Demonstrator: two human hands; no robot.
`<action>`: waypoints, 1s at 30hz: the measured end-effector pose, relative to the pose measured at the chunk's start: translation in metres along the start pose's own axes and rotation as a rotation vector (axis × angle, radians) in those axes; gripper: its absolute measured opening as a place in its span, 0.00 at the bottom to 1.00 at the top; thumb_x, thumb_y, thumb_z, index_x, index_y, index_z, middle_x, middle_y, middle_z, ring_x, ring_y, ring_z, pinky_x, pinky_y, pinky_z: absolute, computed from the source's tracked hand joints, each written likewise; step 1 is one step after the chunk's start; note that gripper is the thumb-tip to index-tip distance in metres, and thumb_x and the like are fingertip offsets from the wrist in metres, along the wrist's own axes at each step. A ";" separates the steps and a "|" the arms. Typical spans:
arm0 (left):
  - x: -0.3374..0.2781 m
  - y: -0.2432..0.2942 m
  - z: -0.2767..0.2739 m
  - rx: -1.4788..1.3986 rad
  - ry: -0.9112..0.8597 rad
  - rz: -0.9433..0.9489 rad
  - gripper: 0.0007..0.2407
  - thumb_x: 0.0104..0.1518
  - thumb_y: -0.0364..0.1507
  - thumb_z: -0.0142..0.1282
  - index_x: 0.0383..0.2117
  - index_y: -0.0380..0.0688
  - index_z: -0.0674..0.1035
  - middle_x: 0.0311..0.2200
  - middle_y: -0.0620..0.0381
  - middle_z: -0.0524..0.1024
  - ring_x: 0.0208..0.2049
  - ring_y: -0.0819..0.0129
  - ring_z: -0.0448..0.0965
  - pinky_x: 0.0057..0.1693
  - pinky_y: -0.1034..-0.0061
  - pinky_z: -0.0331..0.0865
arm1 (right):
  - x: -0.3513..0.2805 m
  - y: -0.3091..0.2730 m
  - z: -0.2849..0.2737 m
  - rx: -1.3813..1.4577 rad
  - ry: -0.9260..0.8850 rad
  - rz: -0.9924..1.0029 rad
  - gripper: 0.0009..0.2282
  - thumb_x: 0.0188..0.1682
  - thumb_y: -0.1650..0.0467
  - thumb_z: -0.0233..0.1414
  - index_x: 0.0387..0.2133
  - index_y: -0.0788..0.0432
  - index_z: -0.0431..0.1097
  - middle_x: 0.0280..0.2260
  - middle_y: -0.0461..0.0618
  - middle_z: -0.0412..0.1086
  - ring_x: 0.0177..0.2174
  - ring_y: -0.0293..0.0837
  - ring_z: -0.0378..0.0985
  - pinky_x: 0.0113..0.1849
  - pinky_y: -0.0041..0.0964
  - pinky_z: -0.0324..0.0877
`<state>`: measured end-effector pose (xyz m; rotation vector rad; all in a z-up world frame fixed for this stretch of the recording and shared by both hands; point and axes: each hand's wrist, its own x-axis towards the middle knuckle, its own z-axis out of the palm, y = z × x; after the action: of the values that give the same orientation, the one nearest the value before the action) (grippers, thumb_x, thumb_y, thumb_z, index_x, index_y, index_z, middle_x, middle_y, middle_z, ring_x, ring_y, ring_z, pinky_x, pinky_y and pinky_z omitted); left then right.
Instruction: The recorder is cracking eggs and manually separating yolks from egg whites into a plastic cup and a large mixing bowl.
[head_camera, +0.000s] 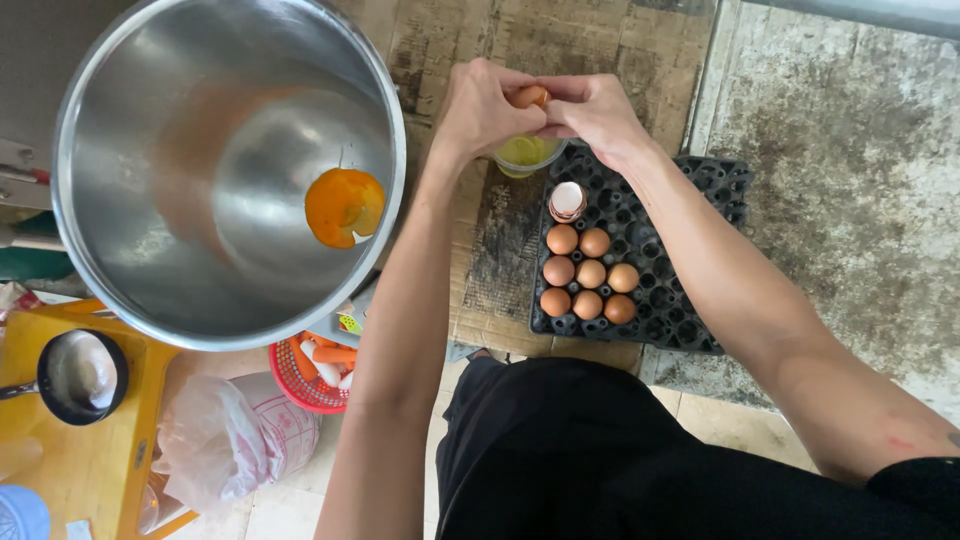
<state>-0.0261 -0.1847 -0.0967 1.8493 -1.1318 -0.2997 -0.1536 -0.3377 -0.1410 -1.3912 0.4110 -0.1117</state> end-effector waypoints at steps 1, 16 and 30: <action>0.001 -0.001 0.000 -0.001 -0.002 -0.002 0.13 0.41 0.31 0.67 0.34 0.42 0.87 0.21 0.49 0.83 0.21 0.68 0.84 0.34 0.74 0.78 | 0.000 0.000 0.000 0.001 0.000 0.003 0.18 0.50 0.76 0.55 0.54 0.68 0.72 0.46 0.55 0.77 0.42 0.42 0.83 0.45 0.35 0.82; 0.002 -0.031 0.002 -0.077 -0.028 -0.095 0.14 0.43 0.31 0.69 0.36 0.41 0.87 0.27 0.52 0.86 0.29 0.74 0.87 0.38 0.79 0.78 | -0.001 0.022 -0.006 0.191 -0.050 0.039 0.19 0.53 0.79 0.51 0.59 0.68 0.67 0.50 0.58 0.75 0.46 0.48 0.82 0.51 0.40 0.80; -0.021 -0.021 0.007 -0.618 0.154 -0.450 0.18 0.53 0.27 0.64 0.51 0.36 0.81 0.35 0.48 0.86 0.32 0.70 0.89 0.35 0.78 0.83 | -0.008 0.028 -0.006 0.300 -0.061 -0.046 0.20 0.53 0.81 0.52 0.60 0.63 0.65 0.54 0.52 0.72 0.51 0.43 0.78 0.51 0.39 0.80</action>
<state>-0.0295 -0.1690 -0.1223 1.5086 -0.4289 -0.6683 -0.1672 -0.3352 -0.1676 -1.1052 0.2982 -0.1613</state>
